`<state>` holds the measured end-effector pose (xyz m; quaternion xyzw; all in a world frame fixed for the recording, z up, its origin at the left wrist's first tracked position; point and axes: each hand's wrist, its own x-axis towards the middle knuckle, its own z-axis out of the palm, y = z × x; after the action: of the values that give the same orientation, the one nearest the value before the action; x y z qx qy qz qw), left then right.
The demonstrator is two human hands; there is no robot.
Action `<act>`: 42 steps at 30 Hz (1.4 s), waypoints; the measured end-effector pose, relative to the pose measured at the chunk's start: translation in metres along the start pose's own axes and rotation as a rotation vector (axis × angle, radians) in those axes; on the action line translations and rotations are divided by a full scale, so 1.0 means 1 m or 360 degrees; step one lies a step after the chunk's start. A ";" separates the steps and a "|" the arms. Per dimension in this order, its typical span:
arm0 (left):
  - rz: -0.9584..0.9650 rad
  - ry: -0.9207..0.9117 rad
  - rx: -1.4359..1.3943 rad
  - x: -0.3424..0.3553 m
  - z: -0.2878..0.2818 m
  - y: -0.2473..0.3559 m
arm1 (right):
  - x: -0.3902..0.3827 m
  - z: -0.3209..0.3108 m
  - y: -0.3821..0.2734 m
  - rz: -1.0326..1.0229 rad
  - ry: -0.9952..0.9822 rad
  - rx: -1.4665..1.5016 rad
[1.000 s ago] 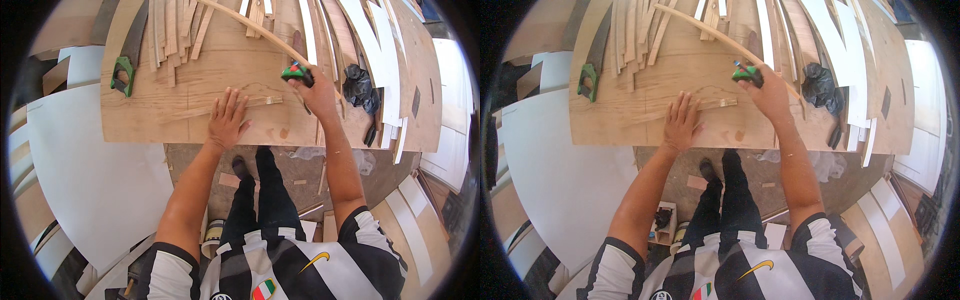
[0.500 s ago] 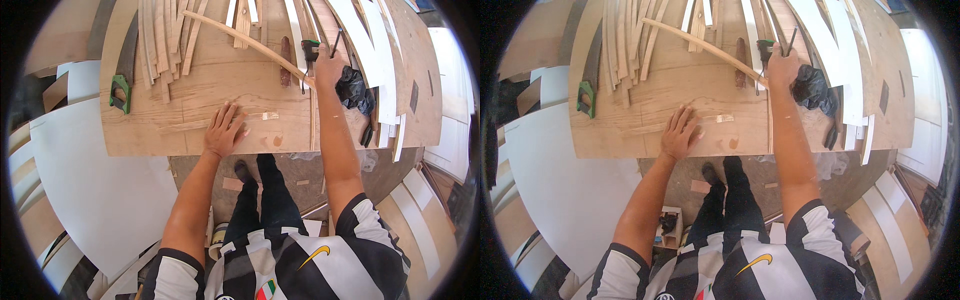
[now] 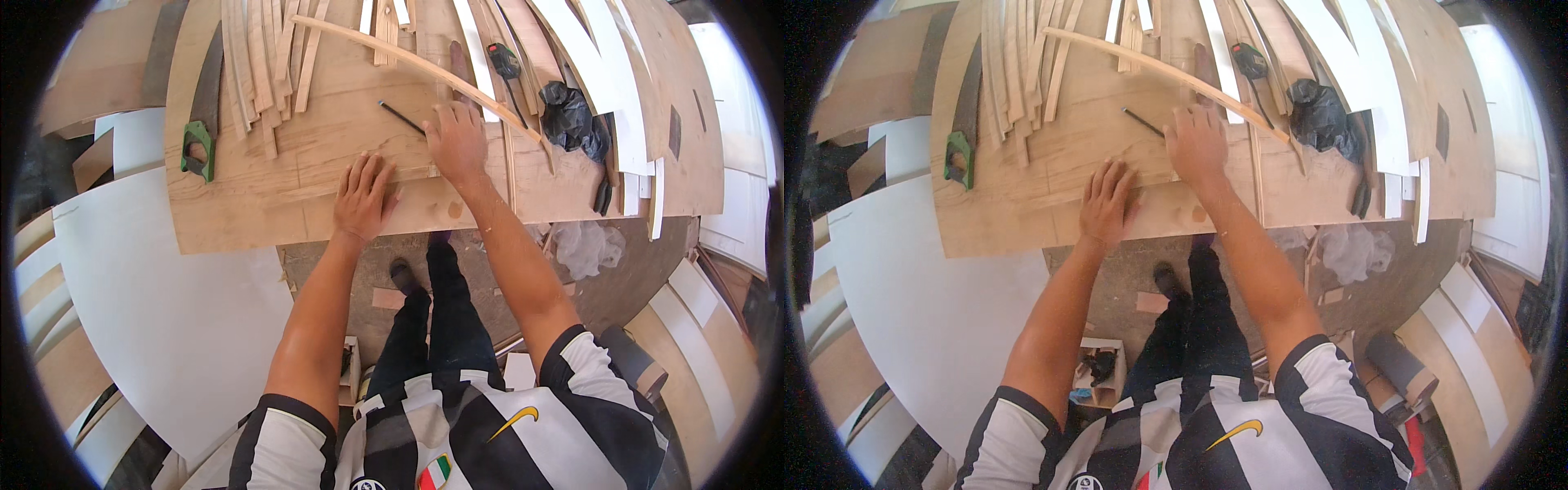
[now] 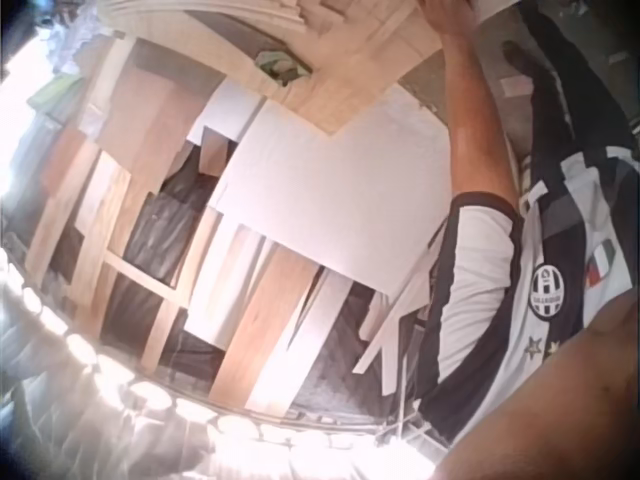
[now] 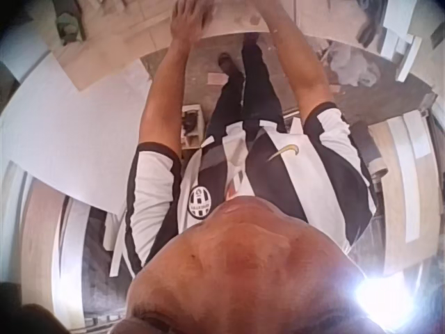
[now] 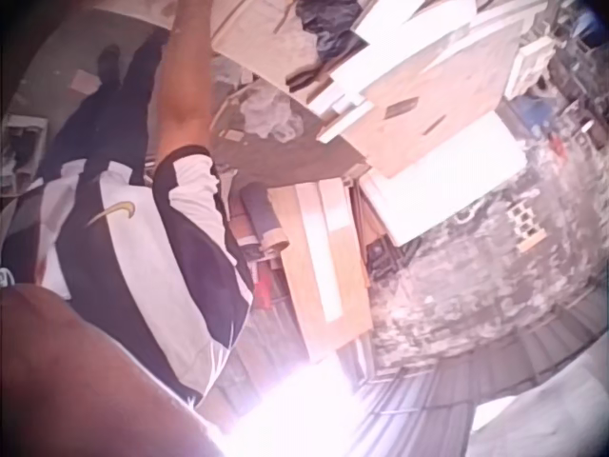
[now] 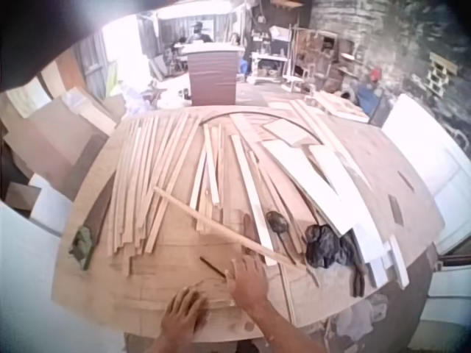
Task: The person measures a wood strip with a measuring tape, marks a line with a pencil, saws the strip to length using a hand saw, and finally trims the cut end with a pair of pliers.
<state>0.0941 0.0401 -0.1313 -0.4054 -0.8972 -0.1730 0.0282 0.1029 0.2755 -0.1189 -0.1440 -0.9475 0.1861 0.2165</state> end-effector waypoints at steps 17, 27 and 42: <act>0.0279 0.0366 -0.0118 -0.006 0.005 -0.018 | -0.109 -0.027 -0.056 0.0101 -0.0148 -0.0105; 0.0590 0.0108 -0.0139 -0.017 -0.038 -0.106 | -0.040 0.022 -0.050 0.0387 -0.0153 -0.0232; 0.0456 -0.0196 -0.0703 -0.055 -0.014 -0.186 | 0.068 0.156 -0.296 -0.0278 -0.0795 0.0628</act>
<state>-0.0076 -0.1181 -0.1820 -0.5342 -0.7713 -0.3336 -0.0914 -0.0852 -0.0092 -0.1028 0.0326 -0.9257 0.3764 0.0163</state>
